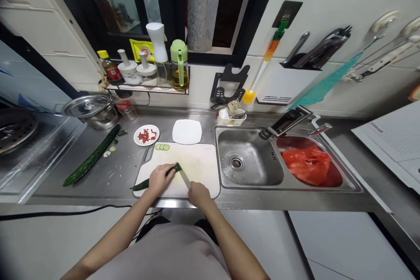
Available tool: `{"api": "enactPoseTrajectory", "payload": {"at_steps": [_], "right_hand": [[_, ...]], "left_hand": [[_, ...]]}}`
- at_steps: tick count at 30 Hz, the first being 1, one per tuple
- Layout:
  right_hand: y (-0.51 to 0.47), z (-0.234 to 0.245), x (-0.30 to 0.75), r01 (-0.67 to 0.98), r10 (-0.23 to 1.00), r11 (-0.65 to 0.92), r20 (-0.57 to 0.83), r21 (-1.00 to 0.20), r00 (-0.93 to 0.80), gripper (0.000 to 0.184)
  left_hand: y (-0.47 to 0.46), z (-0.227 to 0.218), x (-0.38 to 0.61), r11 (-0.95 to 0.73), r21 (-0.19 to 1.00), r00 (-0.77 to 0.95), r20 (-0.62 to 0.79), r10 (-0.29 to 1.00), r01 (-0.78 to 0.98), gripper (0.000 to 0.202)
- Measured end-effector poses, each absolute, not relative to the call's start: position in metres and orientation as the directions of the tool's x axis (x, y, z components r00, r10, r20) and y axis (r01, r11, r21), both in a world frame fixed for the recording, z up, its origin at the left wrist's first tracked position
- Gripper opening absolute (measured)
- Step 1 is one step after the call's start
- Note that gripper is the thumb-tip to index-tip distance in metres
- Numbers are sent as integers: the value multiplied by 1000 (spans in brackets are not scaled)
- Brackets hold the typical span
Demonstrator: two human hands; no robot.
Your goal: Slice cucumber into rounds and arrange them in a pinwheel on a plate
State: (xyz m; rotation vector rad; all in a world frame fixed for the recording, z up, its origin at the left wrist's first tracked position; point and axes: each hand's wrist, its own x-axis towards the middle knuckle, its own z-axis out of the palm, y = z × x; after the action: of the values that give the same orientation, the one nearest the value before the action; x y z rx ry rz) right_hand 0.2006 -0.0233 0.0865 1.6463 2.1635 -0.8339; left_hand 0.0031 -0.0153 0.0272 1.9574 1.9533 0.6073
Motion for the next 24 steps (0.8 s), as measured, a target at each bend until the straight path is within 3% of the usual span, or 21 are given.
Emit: {"api": "enactPoseTrajectory", "payload": {"at_steps": [9,17,24], "right_hand": [[-12,99,215,967,856,181,-456,-182,-245,34],[-8,103,217,976,902,129,-388,-177,-190,35],[-8,106,215,970,951,110,-259,-215,-166,42]], "left_hand": [[-17,35,3,33,523,-60,35,998,851,32],[-19,34,-4,84,539,-111,18,994,838,36],[-14,38,-11,135,720,-285,90,954,680,37]]}}
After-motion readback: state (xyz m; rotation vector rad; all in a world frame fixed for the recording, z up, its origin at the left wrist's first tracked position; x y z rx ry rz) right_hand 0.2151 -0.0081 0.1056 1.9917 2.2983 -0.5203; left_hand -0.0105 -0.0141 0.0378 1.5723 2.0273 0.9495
